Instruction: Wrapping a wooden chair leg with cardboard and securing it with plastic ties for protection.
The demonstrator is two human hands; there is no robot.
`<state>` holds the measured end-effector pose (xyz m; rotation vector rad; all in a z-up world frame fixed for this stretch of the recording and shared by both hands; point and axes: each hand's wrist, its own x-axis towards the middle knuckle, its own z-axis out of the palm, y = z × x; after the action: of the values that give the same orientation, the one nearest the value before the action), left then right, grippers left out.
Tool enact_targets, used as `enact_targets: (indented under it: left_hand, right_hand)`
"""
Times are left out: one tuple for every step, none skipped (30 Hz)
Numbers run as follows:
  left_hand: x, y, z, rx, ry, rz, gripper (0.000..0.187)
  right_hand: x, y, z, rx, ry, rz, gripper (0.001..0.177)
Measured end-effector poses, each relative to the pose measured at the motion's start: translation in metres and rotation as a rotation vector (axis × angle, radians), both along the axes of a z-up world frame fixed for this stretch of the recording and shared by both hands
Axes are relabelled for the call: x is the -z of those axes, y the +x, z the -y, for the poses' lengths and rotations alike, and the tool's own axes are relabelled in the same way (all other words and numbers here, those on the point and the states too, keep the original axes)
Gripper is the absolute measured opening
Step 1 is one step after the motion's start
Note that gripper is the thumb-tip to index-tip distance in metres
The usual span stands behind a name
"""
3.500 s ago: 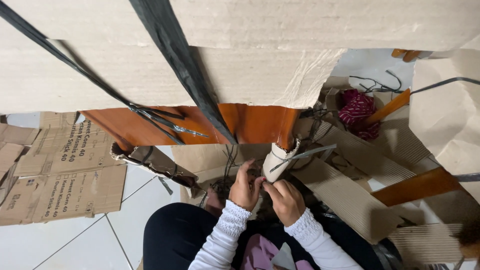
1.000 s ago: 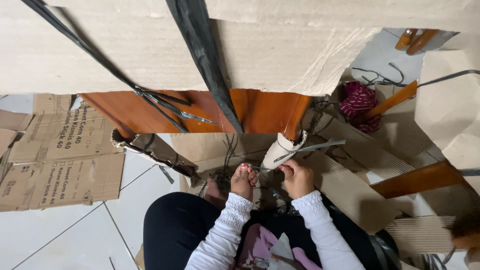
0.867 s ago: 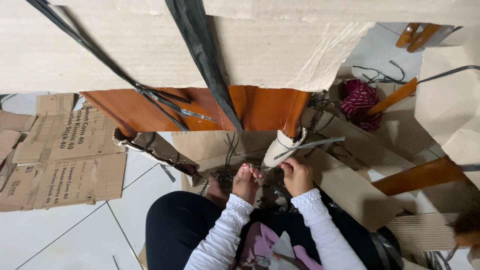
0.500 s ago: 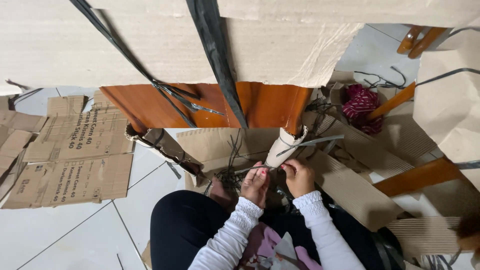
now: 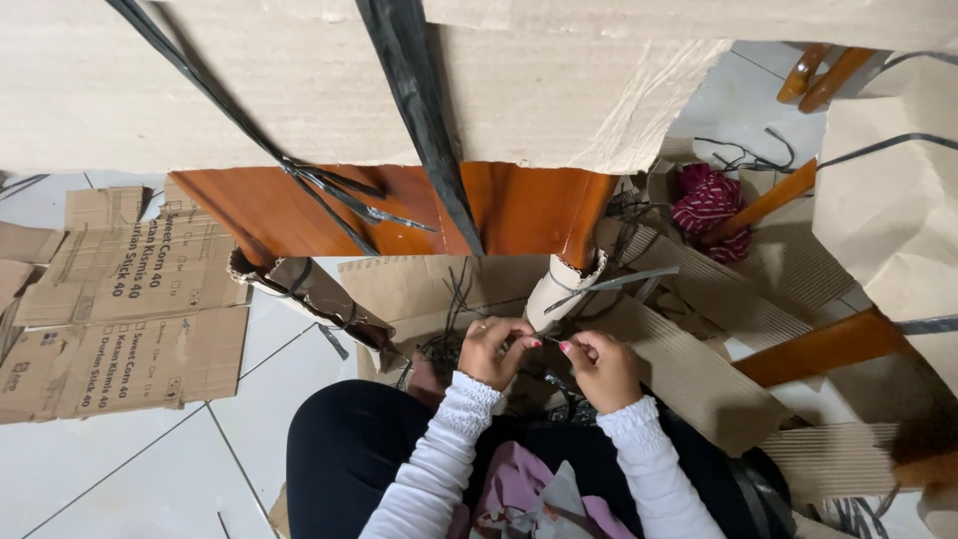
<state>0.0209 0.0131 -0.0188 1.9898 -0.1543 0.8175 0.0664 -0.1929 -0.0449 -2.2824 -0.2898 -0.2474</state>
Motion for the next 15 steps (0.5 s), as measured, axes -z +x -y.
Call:
enact_targets:
  left_hand:
    - [-0.001,0.0,-0.002,-0.003,-0.001,-0.001,0.019]
    - [-0.002,0.001,-0.004,0.008,0.064,0.03,0.016]
    - [-0.003,0.001,-0.005,0.02,0.129,0.062,0.012]
    - [0.003,0.002,-0.005,0.019,0.129,0.06,0.012]
    - [0.008,0.004,-0.005,0.028,0.158,0.135,0.006]
    - [0.013,0.006,-0.005,0.038,0.187,0.211,0.01]
    - [0.011,0.005,-0.005,0.037,0.188,0.208,0.01]
    - [0.01,0.005,-0.005,0.047,0.207,0.209,0.006]
    - [0.007,0.004,-0.004,0.059,0.227,0.212,0.008]
    - [0.007,0.005,-0.004,0.059,0.229,0.211,0.008]
    - [0.007,0.005,-0.004,0.053,0.241,0.217,0.007]
    - [0.006,0.006,-0.004,0.046,0.252,0.223,0.008]
    - [0.005,0.005,-0.004,0.046,0.251,0.22,0.008]
    - [0.003,0.005,-0.004,0.045,0.256,0.204,0.011]
    - [0.002,0.005,-0.004,0.048,0.262,0.19,0.015]
  right_hand:
    - [-0.016,-0.006,-0.003,-0.003,-0.001,-0.001,0.015]
    - [-0.031,-0.013,-0.007,-0.02,0.104,-0.097,0.014]
    - [-0.047,-0.02,-0.01,-0.036,0.209,-0.193,0.014]
    - [-0.055,-0.025,-0.015,-0.037,0.208,-0.195,0.014]
    - [-0.063,-0.03,-0.02,-0.061,0.257,-0.234,0.011]
    - [-0.071,-0.035,-0.025,-0.085,0.305,-0.272,0.009]
    - [-0.067,-0.037,-0.03,-0.086,0.305,-0.275,0.009]
    - [-0.063,-0.038,-0.035,-0.116,0.351,-0.192,0.008]
    - [-0.059,-0.04,-0.04,-0.144,0.398,-0.107,0.006]
    - [-0.07,-0.041,-0.041,-0.144,0.399,-0.108,0.006]
    - [-0.082,-0.043,-0.042,-0.153,0.36,0.032,0.006]
    - [-0.093,-0.044,-0.044,-0.16,0.319,0.171,0.006]
    - [-0.098,-0.044,-0.044,-0.16,0.318,0.168,0.006]
    - [-0.103,-0.044,-0.043,-0.176,0.24,0.32,0.01]
    - [-0.109,-0.044,-0.042,-0.187,0.161,0.473,0.017]
